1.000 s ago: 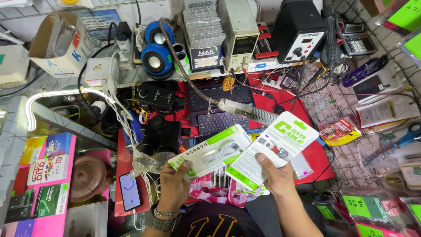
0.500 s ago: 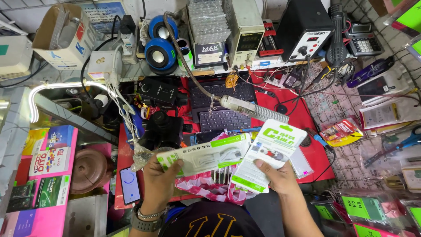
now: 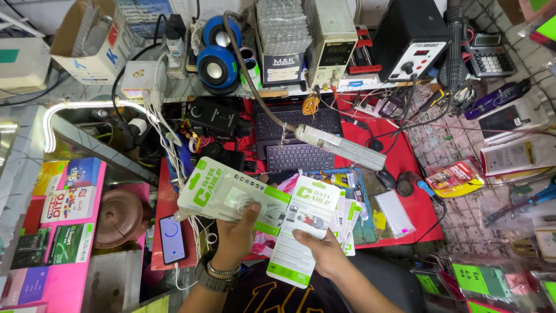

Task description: Organizing and hanging mobile phone accessories like charging cables and earphones on a display rack in a repair shop.

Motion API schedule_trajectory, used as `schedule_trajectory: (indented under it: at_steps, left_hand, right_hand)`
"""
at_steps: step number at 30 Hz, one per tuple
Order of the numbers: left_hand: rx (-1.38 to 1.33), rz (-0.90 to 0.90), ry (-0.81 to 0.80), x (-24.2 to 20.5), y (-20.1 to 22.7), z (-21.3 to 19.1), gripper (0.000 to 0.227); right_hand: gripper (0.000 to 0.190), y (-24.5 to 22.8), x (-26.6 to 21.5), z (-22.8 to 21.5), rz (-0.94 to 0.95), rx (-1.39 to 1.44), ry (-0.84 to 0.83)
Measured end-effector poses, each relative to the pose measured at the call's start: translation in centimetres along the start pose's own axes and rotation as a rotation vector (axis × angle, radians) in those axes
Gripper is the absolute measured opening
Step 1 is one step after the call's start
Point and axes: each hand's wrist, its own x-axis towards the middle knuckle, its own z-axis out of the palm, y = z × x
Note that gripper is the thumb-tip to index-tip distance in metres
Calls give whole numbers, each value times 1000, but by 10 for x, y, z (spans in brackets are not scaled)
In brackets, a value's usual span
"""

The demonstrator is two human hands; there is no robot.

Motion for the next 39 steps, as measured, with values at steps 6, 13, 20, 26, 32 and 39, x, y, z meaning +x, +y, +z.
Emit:
schedule_trajectory:
  at_steps: [6,13,20,26,32,39]
  left_hand:
    - [216,68,-253,11,17,6,37]
    - [224,-20,-519,-9,2,42,62]
    - [-4,-191,-380,-2,1,19,57]
    - [-49,-211,-309,8,-7,10,57]
    - [42,-473,-148,22,-11,0,46]
    - [-55,-501,-33,24,28,26,27]
  right_hand:
    - [66,10,17,-62,-79,-96,115]
    - [100,-72,-21,62,-292,-889,-42]
    - [76,-59,-21,52,-490,-904,69]
    - [54,-53,-13,30,-399,-590,-252]
    - [31,-55,5,-10,-305,-358,-27]
    - [33,-73,17,-4,-411,-1,-20]
